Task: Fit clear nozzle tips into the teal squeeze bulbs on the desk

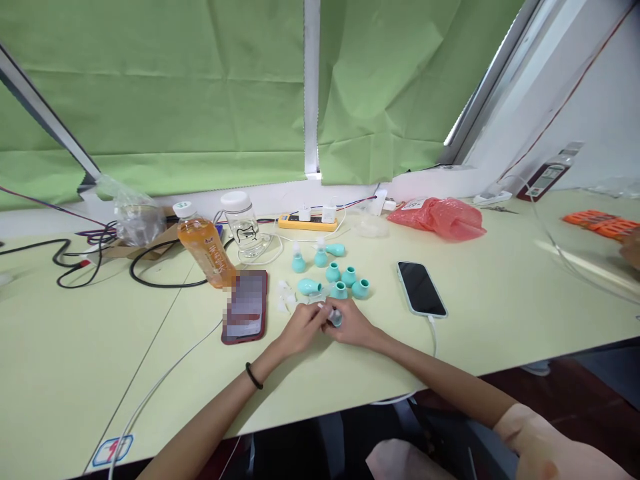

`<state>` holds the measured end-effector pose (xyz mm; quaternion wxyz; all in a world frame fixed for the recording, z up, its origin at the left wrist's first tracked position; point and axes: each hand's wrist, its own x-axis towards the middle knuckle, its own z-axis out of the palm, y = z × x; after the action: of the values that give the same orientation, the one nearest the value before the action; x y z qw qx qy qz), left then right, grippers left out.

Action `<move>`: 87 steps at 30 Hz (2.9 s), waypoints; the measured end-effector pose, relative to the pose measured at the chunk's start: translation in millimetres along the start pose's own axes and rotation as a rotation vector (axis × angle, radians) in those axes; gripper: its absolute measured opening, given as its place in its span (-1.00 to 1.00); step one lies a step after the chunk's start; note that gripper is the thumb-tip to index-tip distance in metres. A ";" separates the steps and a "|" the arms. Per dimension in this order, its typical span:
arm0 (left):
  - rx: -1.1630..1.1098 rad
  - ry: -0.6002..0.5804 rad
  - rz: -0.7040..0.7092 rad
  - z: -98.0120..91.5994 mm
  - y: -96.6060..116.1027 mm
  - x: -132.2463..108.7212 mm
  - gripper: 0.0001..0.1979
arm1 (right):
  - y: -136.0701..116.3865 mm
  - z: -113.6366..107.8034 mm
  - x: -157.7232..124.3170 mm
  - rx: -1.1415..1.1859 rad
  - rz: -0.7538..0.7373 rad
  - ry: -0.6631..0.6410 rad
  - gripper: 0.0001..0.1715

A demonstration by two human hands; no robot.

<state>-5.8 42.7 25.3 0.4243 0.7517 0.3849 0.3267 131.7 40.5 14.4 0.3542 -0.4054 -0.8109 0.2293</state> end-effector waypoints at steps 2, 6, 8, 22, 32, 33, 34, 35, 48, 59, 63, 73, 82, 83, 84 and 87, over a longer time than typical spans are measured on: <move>-0.200 -0.006 -0.096 -1.9 -4.0 2.5 -0.59 | -1.1 -0.4 -0.3 0.006 -0.026 0.018 -0.93; -0.330 0.068 -0.153 -14.3 -10.5 7.8 -0.62 | 2.1 3.2 -2.8 0.039 -0.050 0.120 -0.87; -0.170 0.181 -0.111 -21.9 -12.9 8.8 -0.61 | 3.4 5.0 -4.3 0.048 -0.042 0.146 -0.85; 0.776 0.291 0.123 -30.6 -29.6 9.2 -0.74 | 6.8 2.6 -6.2 -0.233 -0.145 -0.049 -0.78; 0.511 0.292 0.461 -25.6 -15.9 0.2 -0.75 | 8.8 -1.0 1.3 -0.249 -0.194 0.369 -0.81; 0.526 0.292 0.480 -23.8 -16.0 0.4 -0.75 | 8.7 -1.1 1.4 -0.260 -0.188 0.374 -0.81; 0.547 0.296 0.497 -22.2 -16.6 0.9 -0.76 | 8.7 -1.0 1.4 -0.265 -0.184 0.378 -0.81; 0.577 0.303 0.515 -20.8 -17.8 1.7 -0.76 | 8.8 -0.7 1.3 -0.266 -0.181 0.385 -0.81; 0.916 0.483 0.754 -7.5 -23.6 -0.1 -0.83 | 6.6 3.5 0.4 -0.152 -0.137 0.439 -0.78; 0.772 0.337 0.640 -19.0 -21.9 3.6 -0.89 | 18.2 0.4 0.5 -0.314 -0.266 0.428 -0.79; 0.942 0.303 0.635 -16.2 -22.2 0.7 -0.86 | 19.7 -0.2 0.8 -0.361 -0.313 0.415 -0.78; 0.784 0.333 0.470 -7.9 -17.5 -0.6 -0.88 | 6.6 -1.9 1.0 -0.132 -0.144 0.437 -0.78; 0.426 0.467 0.330 -6.7 -10.3 -6.6 -0.92 | -1.2 -11.7 2.9 0.063 0.086 0.435 -0.84; 0.487 0.471 0.368 -7.5 -12.7 -5.4 -0.92 | -0.7 -12.9 2.9 0.064 0.093 0.445 -0.84; 0.556 0.465 0.390 -8.4 -16.0 -3.7 -0.92 | -0.6 -13.7 2.7 0.065 0.086 0.451 -0.84; 0.746 0.408 0.366 -10.3 -31.2 3.3 -0.88 | -1.9 -13.7 1.5 0.073 0.010 0.442 -0.80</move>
<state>-22.1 60.3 2.5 -0.0241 0.8290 0.4125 0.3768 140.5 41.8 25.0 0.5367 -0.4367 -0.7026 0.1660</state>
